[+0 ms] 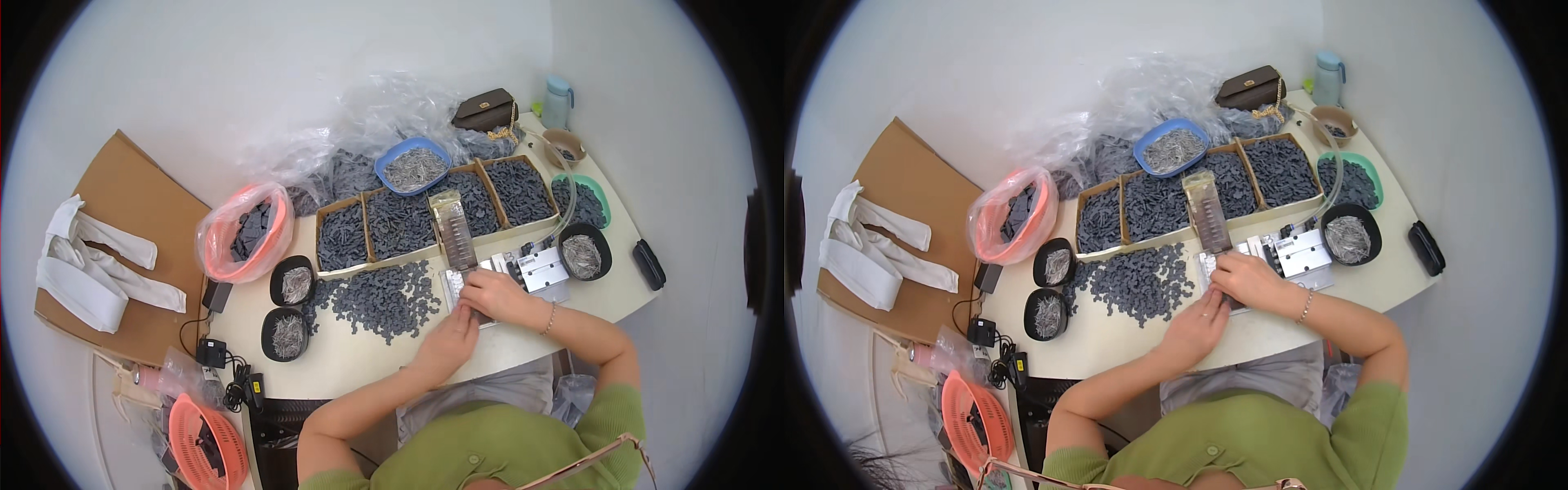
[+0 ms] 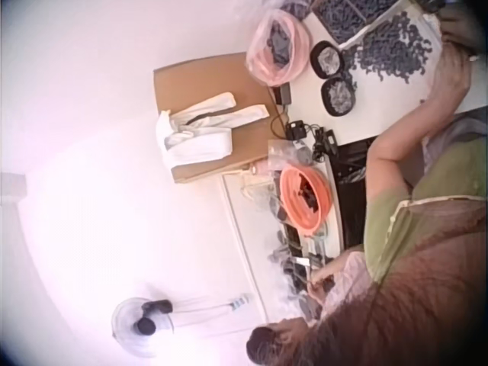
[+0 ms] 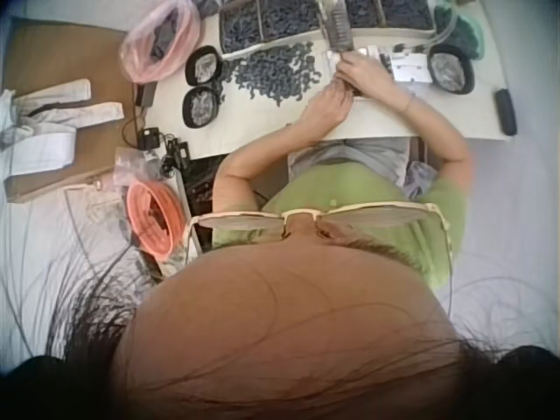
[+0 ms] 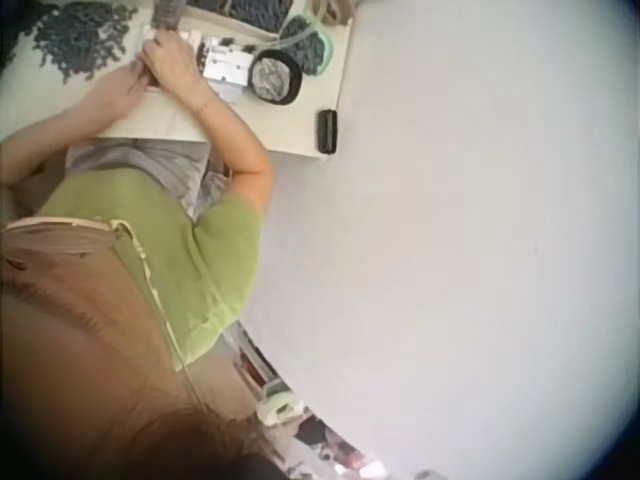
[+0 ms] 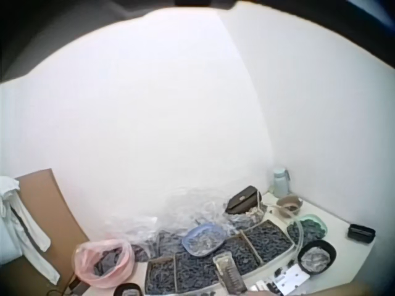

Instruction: The person sorts small metal and plastic components from containers on a table into a specialized tray by hand.

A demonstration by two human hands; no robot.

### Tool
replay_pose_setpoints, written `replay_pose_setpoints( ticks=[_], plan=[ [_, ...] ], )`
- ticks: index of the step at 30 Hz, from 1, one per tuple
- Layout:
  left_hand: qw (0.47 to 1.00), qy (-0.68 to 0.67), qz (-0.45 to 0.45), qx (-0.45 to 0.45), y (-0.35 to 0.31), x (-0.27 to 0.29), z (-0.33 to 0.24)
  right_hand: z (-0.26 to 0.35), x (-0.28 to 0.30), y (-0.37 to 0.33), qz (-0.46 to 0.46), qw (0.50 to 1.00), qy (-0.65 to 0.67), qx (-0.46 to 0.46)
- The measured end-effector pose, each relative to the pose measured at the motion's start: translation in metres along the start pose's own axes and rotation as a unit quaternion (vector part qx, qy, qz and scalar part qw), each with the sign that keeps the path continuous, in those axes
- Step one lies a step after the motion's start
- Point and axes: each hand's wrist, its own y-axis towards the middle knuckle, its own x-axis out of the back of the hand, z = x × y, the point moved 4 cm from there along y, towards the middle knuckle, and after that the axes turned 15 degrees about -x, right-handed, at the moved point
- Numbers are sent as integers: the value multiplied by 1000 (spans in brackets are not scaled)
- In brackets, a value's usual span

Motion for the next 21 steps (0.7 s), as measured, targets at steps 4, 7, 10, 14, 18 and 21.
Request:
replay_pose_setpoints(
  ticks=[4, 7, 10, 14, 18, 21],
  plan=[
    [967, -175, -105, 154, -41, 15, 42, 6, 0, -13, -28, 999, -7, 30],
    [966, -92, -93, 222, -62, 24, 77, 12, 2, -17, 1, 999, -33, 18],
    [963, -64, -66, 252, -64, 18, 95, 22, 16, -18, 16, 998, -58, 20],
    [967, -63, -20, 248, -52, 5, 97, 14, 21, -18, 51, 998, -36, 28],
    [966, -88, -23, 242, -45, 3, 99, -3, 14, -12, 66, 996, 55, -4],
    [903, -256, -61, 340, -41, 1, 98, -3, 6, -9, 82, 995, 51, -12]
  ],
)
